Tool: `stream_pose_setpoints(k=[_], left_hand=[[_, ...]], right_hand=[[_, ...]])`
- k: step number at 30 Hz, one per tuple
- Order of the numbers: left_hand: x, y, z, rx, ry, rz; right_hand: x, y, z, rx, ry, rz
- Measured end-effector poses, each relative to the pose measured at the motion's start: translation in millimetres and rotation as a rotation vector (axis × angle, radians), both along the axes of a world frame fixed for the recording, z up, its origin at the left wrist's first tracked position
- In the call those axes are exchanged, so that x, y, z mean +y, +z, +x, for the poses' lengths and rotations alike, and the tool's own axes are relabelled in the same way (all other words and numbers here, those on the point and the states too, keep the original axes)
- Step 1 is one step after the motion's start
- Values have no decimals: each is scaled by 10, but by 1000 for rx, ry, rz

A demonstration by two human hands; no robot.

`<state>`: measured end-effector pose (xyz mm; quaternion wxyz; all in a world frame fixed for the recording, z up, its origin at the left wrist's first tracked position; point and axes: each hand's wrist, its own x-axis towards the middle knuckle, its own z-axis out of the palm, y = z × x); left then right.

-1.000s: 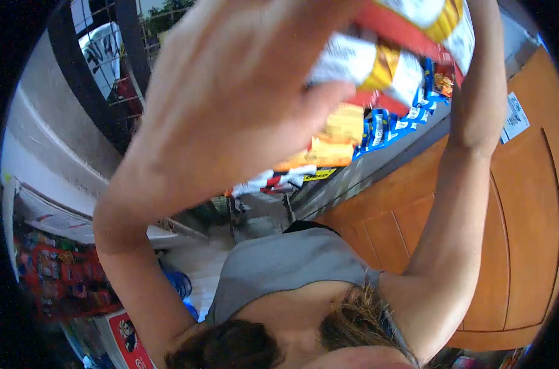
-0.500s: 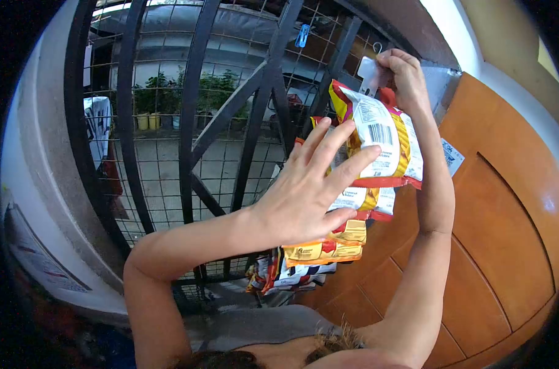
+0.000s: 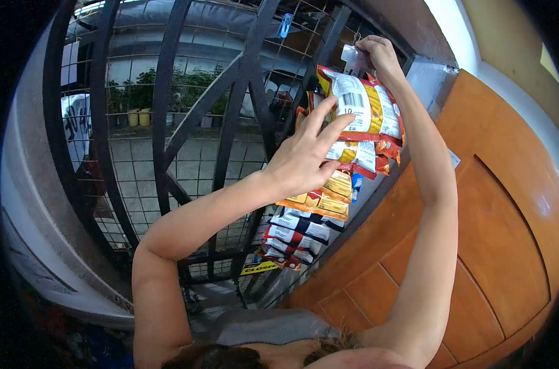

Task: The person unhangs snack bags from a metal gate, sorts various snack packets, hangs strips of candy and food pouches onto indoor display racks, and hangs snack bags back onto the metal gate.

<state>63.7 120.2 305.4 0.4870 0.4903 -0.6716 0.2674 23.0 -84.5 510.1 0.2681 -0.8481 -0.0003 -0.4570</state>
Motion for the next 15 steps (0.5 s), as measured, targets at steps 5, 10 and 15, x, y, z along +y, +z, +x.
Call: stream_pose_setpoints(k=[5, 10, 15], left_hand=[[-128, 88, 33, -91, 52, -131], [-191, 165, 153, -132, 83, -151], [-225, 252, 253, -137, 88, -104]], right_hand=[[-177, 151, 133, -12, 11, 66], [-158, 225, 310, -35, -82, 23], [-410, 368, 536, -57, 40, 63]])
